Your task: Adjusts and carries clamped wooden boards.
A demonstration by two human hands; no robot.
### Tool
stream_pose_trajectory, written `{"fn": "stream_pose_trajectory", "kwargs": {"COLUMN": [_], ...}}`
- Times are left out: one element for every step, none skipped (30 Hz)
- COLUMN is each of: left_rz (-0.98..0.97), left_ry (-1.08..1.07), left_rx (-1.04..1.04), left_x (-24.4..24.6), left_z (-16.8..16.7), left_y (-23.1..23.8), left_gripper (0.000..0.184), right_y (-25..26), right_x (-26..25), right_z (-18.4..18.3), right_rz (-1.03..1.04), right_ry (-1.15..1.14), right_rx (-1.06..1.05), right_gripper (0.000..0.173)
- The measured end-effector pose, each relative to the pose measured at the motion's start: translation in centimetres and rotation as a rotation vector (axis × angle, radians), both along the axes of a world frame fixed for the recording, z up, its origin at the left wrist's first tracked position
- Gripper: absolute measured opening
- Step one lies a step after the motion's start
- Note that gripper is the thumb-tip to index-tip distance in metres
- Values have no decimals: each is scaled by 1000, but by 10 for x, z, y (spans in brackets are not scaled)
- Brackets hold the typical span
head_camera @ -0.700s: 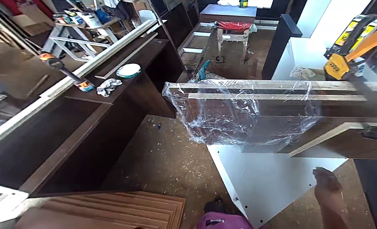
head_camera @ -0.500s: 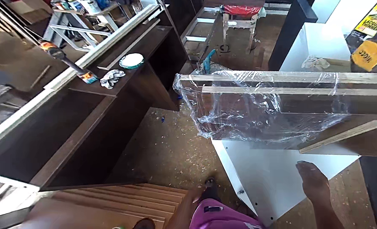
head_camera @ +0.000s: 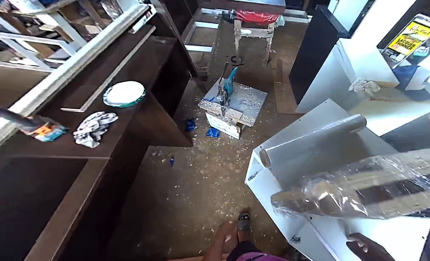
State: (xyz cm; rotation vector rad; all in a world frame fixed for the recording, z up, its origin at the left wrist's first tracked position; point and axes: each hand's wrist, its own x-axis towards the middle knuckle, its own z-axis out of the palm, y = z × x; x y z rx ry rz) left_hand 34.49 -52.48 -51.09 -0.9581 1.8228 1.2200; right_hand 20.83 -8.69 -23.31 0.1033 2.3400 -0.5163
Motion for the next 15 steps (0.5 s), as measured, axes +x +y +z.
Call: {"fn": "stream_pose_trajectory", "kwargs": {"left_rz": [87, 182, 277, 365, 425, 442, 406, 305, 143, -56, -271, -479, -655, -786, -869], "left_ry": [129, 274, 419, 569, 712, 856, 993, 1097, 1132, 1088, 998, 897, 803, 732, 685], "left_rx": [-53, -114, -178, -221, -233, -222, -184, -148, -132, -134, -164, -218, -284, -350, -400], "left_x": [-22, -49, -76, -102, -128, -152, -176, -198, -219, -242, -267, -292, -315, -333, -347], "left_z": [17, 45, 78, 110, 141, 171, 199, 224, 249, 274, 296, 314, 322, 321, 314], "left_y": [-17, -32, -42, -50, -55, -57, -57, -54, -49, -39, -22, 0, 25, 48, 66], "left_gripper": [48, 46, 44, 40, 38, 35, 32, 33, 39, 49, 60, 71, 79, 87, 93], "right_y": [-3, -6, -8, -11, -15, -17, -18, -17, -16, -14, -14, -13, -11, -9, -7], "right_x": [1, 1, 3, 6, 9, 12, 14, 18, 22, 27, 32, 37, 40, 44, 48], "right_z": [1, 2, 3, 5, 7, 9, 10, 8, 6, 4, 2, 1, 1, 0, 1], "right_rz": [-19, -48, -80, -115, -144, -169, -193, -213, -229, -245, -262, -277, -283, -279, -284], "right_ry": [-10, -13, -12, -19, -24, -27, -27, -25, -21, -14, -6, 0, -3, -5, 2], "right_rx": [11, 24, 37, 44, 50, 57, 57, 49, 39, 26, 16, 7, -5, -21, -38], "right_gripper": [44, 44, 43, 43, 43, 43, 44, 43, 43, 42, 43, 43, 44, 44, 44]}}
